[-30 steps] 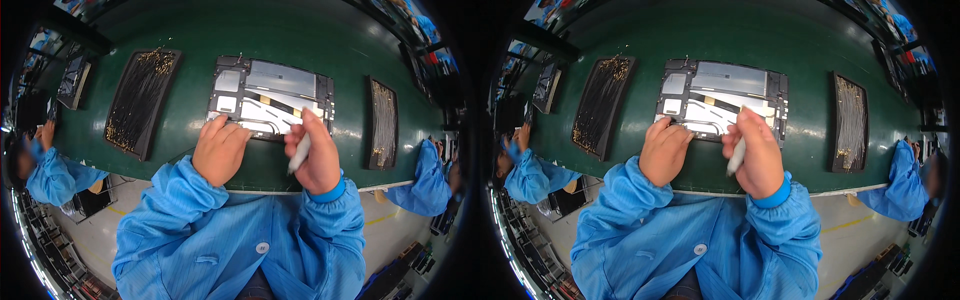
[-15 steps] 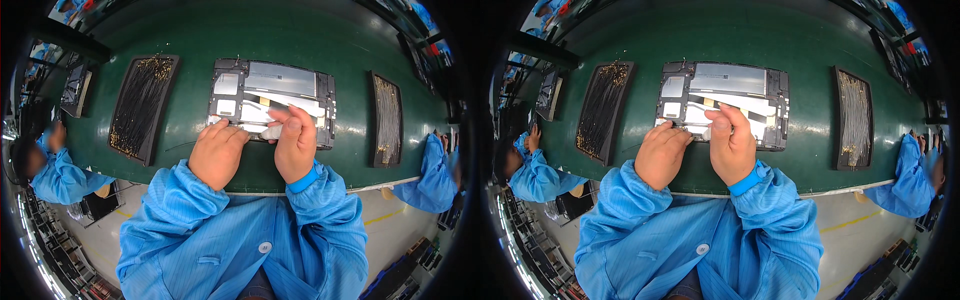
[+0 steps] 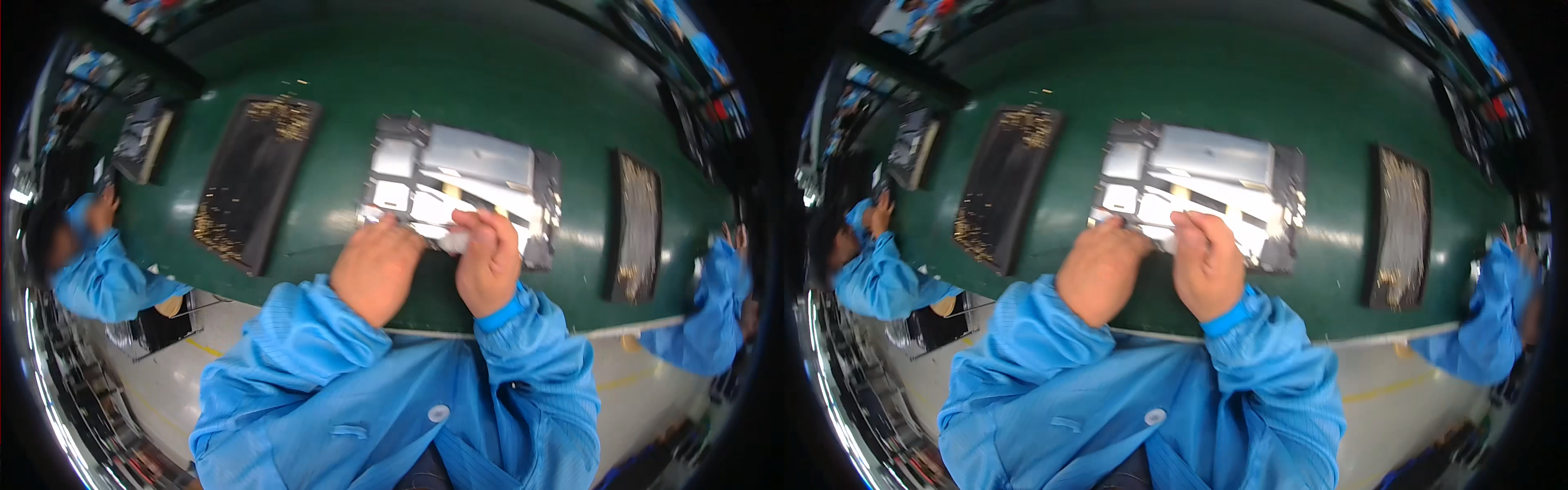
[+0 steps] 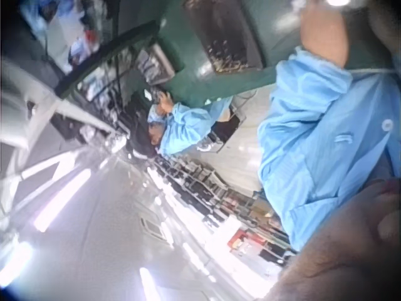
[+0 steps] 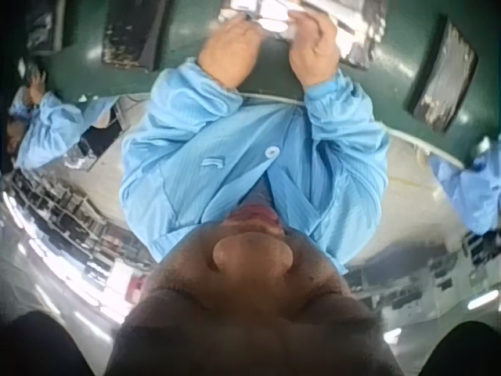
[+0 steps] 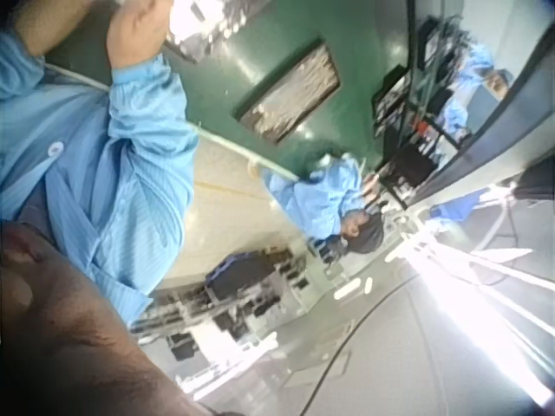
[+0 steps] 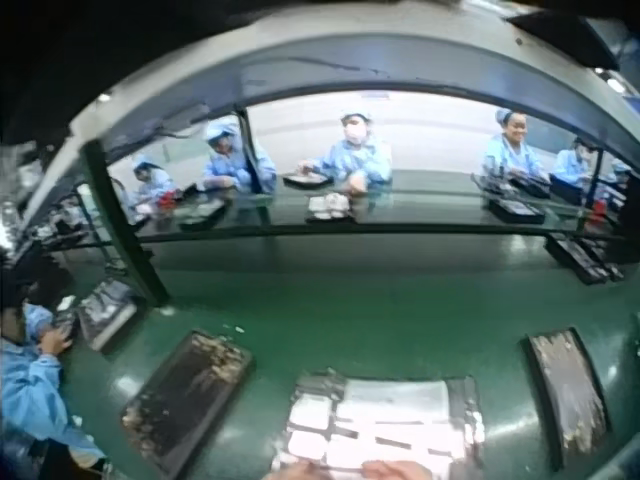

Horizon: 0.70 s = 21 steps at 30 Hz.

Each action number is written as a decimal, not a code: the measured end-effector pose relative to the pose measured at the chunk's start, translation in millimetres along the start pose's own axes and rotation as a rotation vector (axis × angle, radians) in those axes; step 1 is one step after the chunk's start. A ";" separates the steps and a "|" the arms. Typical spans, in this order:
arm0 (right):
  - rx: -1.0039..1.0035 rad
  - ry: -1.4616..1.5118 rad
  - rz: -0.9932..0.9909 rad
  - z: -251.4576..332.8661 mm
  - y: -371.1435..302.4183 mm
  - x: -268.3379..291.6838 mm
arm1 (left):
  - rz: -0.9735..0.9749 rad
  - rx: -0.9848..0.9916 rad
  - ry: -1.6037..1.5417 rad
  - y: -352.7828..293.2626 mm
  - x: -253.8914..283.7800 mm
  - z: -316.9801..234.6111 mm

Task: Assembling internal components of a tablet device on a production line.

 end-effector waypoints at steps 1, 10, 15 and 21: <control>-0.042 -0.007 0.004 -5.5 -2.9 4.1 | 0.094 -0.003 0.008 1.9 -7.1 -1.5; -0.094 -0.156 0.134 24.5 5.7 -5.6 | -0.030 0.041 -0.106 -13.0 -3.2 1.1; 0.145 -0.536 0.308 37.6 14.1 -37.4 | 0.037 0.057 -0.121 -7.7 -9.4 8.0; -0.095 -0.262 0.174 8.6 14.8 -11.7 | -0.084 0.006 -0.090 -10.5 0.3 4.9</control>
Point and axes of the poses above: each hand's wrist, its own y-axis towards the middle knuckle, its own x-axis out of the back of the hand, z = x × y, the point moved 10 cm from there along y, towards the middle knuckle, and after that the axes turned 2 degrees about x, right-handed, at the moved point
